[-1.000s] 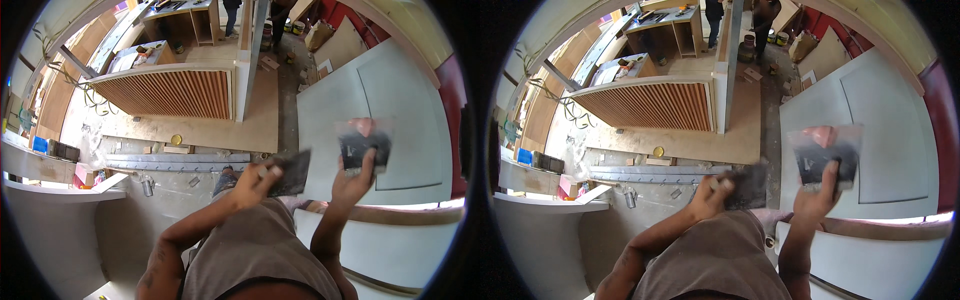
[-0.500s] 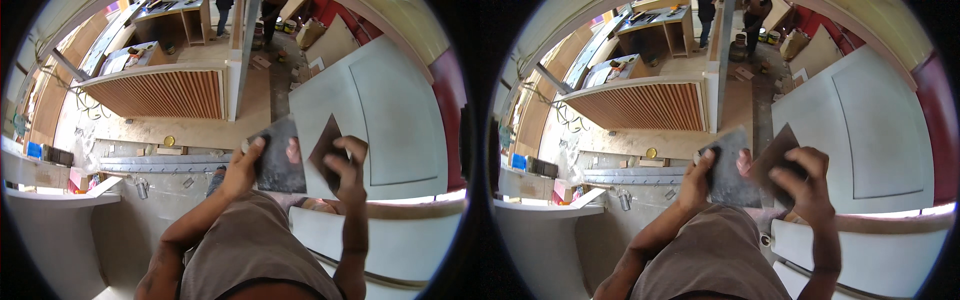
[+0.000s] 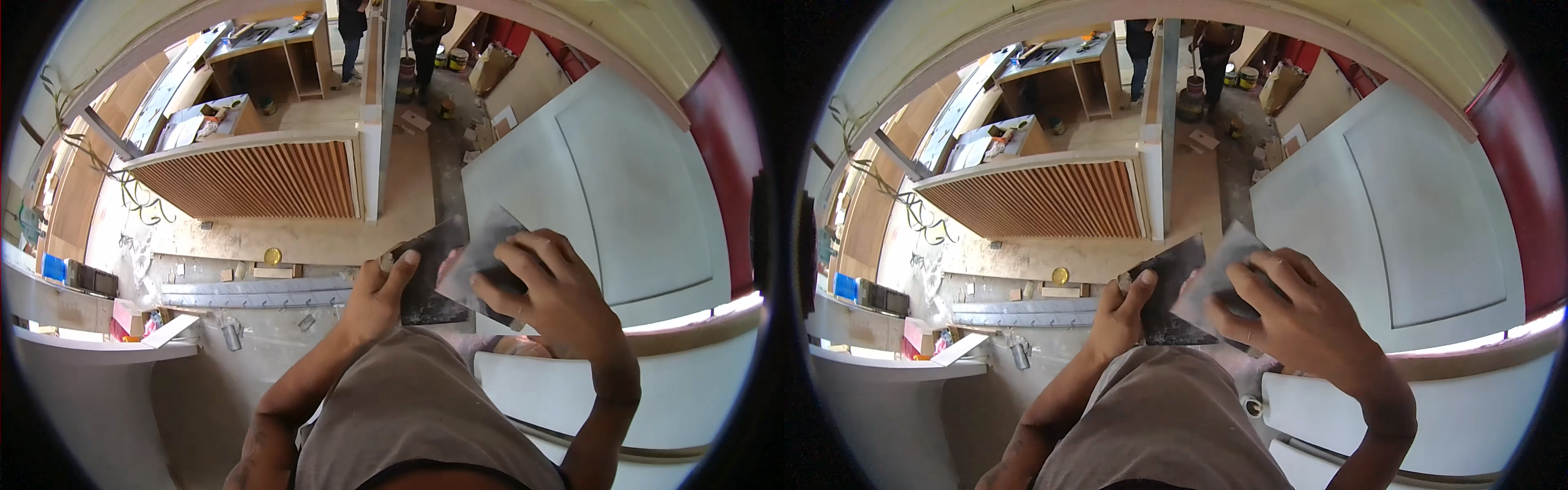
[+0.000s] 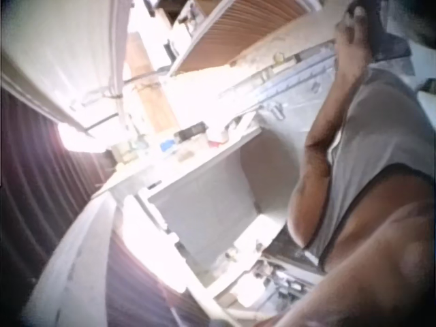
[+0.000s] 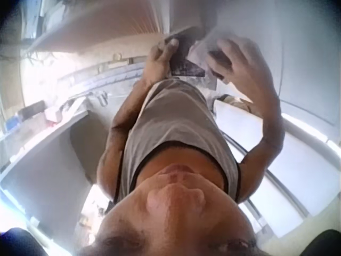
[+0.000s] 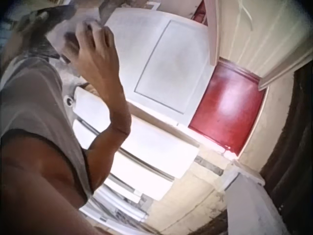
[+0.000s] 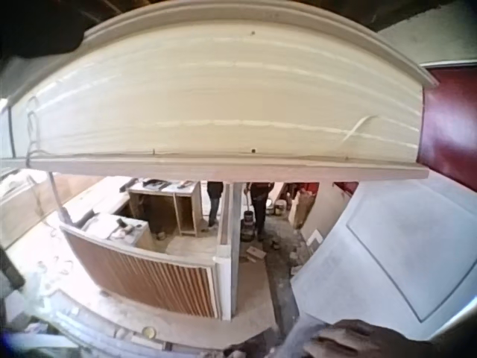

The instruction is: The person mixes putty using putty knives and applies it along the edges of an overhead wooden structure with the putty knife.

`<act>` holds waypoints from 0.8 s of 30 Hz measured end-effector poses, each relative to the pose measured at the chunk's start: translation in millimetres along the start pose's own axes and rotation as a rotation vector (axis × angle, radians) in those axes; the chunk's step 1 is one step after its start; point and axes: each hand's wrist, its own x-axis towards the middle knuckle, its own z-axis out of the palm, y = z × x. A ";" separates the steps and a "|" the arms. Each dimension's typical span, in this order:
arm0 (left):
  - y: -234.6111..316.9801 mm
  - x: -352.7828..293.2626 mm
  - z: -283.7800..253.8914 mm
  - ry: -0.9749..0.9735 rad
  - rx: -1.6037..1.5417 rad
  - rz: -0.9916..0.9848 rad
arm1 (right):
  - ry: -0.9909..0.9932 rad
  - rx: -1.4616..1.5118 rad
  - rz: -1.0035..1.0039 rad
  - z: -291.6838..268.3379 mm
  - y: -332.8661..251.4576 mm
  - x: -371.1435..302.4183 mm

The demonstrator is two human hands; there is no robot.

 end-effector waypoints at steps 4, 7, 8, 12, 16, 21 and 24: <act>9.0 2.1 -8.3 -0.066 0.072 -0.083 | -0.114 -0.023 -0.033 18.7 5.6 1.0; 9.6 -3.0 -8.1 0.022 0.008 -0.021 | 0.019 0.104 0.024 19.2 -5.7 2.2; 18.9 -3.9 -6.1 0.002 0.046 0.029 | 0.156 0.146 0.050 24.5 -10.3 3.3; 19.7 -1.5 -21.1 -0.003 -0.134 -0.157 | 0.067 0.177 0.230 16.9 -23.5 -1.2; 13.4 -3.0 -3.1 -0.020 -0.620 -0.321 | 0.546 0.608 0.266 36.9 -54.1 0.0; -18.5 0.3 3.4 -0.094 -0.803 -0.323 | 0.684 0.715 0.476 116.6 -47.5 5.6; -21.4 0.2 -3.6 -0.136 -0.612 -0.195 | 0.467 0.604 0.618 128.1 -17.6 -8.1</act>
